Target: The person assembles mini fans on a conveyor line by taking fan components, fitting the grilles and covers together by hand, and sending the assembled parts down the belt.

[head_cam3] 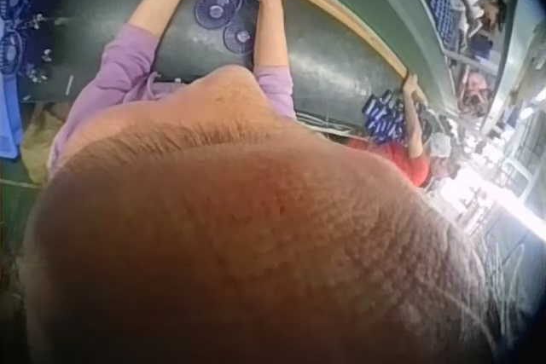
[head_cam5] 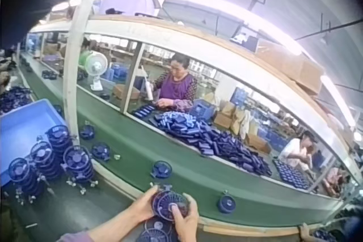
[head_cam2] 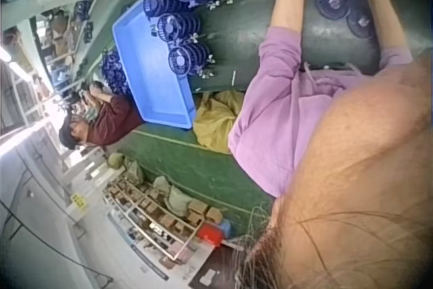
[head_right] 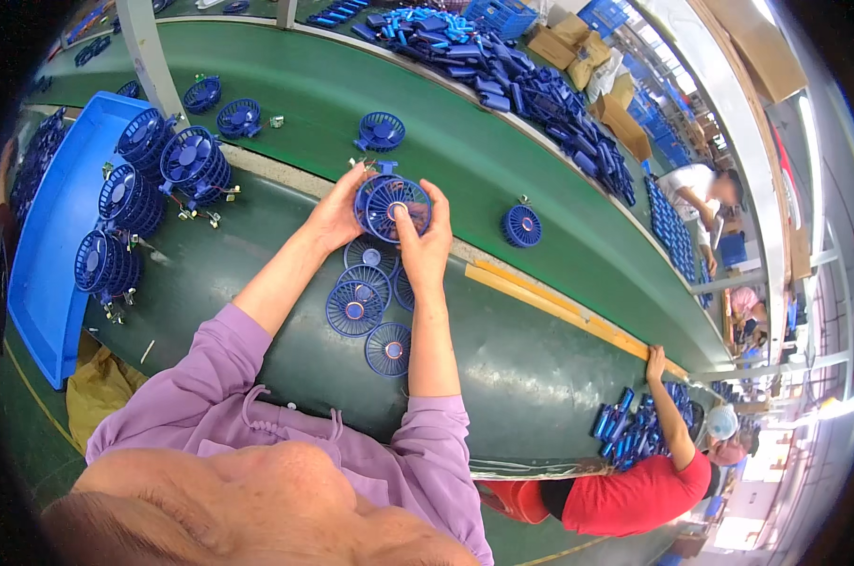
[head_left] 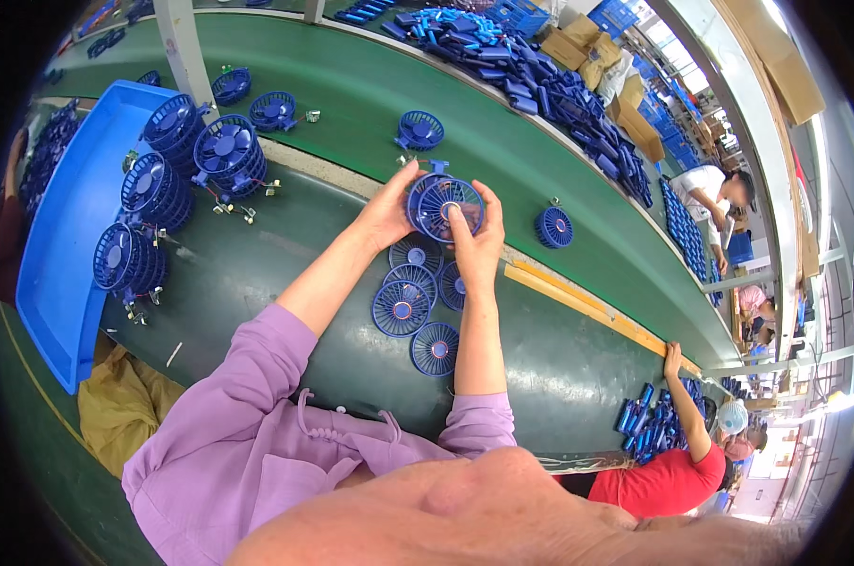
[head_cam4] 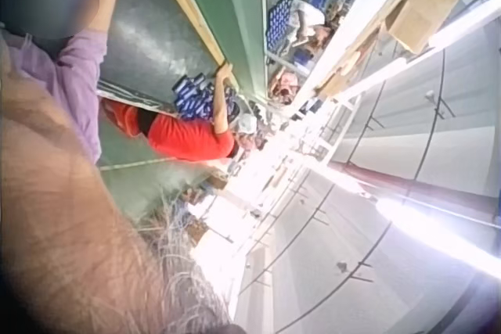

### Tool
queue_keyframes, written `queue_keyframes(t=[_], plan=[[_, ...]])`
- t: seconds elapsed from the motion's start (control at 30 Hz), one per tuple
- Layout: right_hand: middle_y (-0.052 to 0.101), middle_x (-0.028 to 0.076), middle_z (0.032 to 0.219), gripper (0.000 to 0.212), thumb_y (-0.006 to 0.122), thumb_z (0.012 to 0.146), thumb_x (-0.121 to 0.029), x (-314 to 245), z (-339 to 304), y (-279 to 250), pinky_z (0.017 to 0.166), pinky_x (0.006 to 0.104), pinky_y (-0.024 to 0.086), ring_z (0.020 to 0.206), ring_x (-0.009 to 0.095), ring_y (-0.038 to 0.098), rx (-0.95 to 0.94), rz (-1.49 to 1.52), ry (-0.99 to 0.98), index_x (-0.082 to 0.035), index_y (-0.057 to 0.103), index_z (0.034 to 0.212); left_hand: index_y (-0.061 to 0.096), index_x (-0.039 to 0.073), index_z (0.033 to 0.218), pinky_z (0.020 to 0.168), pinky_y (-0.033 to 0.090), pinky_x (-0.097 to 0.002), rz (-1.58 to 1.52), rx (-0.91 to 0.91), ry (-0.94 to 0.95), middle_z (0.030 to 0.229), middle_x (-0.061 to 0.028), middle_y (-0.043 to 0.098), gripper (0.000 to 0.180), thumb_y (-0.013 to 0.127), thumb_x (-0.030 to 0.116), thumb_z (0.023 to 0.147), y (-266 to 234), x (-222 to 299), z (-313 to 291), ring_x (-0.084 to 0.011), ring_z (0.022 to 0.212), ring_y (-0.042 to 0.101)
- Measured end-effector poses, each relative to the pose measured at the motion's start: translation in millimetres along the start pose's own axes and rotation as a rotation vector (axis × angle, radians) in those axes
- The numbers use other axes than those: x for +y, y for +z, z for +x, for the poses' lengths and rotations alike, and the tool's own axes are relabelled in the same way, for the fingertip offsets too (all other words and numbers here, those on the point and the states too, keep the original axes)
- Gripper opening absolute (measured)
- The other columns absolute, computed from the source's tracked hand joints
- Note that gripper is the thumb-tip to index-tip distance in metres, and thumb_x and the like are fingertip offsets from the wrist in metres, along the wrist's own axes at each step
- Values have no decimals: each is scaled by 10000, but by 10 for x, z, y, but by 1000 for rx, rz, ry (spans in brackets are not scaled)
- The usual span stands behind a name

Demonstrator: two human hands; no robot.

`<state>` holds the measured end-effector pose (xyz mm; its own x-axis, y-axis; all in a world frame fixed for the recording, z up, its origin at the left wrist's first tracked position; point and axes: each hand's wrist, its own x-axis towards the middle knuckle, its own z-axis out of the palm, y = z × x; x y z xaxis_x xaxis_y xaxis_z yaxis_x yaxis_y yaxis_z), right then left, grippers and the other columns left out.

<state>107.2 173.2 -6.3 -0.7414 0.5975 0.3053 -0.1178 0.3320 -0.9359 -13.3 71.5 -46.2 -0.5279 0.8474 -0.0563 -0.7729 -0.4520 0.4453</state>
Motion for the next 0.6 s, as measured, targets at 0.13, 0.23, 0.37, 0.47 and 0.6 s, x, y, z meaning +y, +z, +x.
queue_keyframes(t=[0.13,0.23,0.37,0.47,0.6], plan=[[569,123,1152,487,658,823,-58,-110,-41,57,884,333,468,1009,238,575,111,-424,-295,-65,518,1289,569,95,1218,925,499,-410,-10,-87,-78,1156,-85,639,400,471,401,979,-1,-24,-12,-197,1064,618],[451,191,1317,491,624,826,-83,-43,-35,84,1003,437,385,1193,368,448,21,-511,-466,-73,512,1304,584,110,1205,911,513,-404,-99,-120,-110,1143,-82,647,377,453,388,987,29,-90,-23,-203,1033,634],[319,240,1429,739,655,819,-383,-4,-105,139,1055,462,335,1267,410,376,-141,-598,-429,-78,356,1422,582,105,1181,867,524,-371,-126,-45,-99,1114,-86,647,372,435,393,995,41,-142,-40,-202,987,637],[316,251,1429,840,627,812,-500,110,-80,181,1063,467,325,1276,423,367,-123,-447,-445,-43,302,1438,565,98,1191,861,520,-354,55,118,141,1101,-70,633,380,417,393,1003,206,-253,-96,-188,966,627],[371,243,1390,748,520,890,-475,184,-114,286,1086,433,292,1301,369,374,-109,-12,-257,5,291,1416,519,27,1225,898,445,-297,615,200,503,1117,-65,590,447,388,400,1018,371,-366,-176,-135,1011,561]])
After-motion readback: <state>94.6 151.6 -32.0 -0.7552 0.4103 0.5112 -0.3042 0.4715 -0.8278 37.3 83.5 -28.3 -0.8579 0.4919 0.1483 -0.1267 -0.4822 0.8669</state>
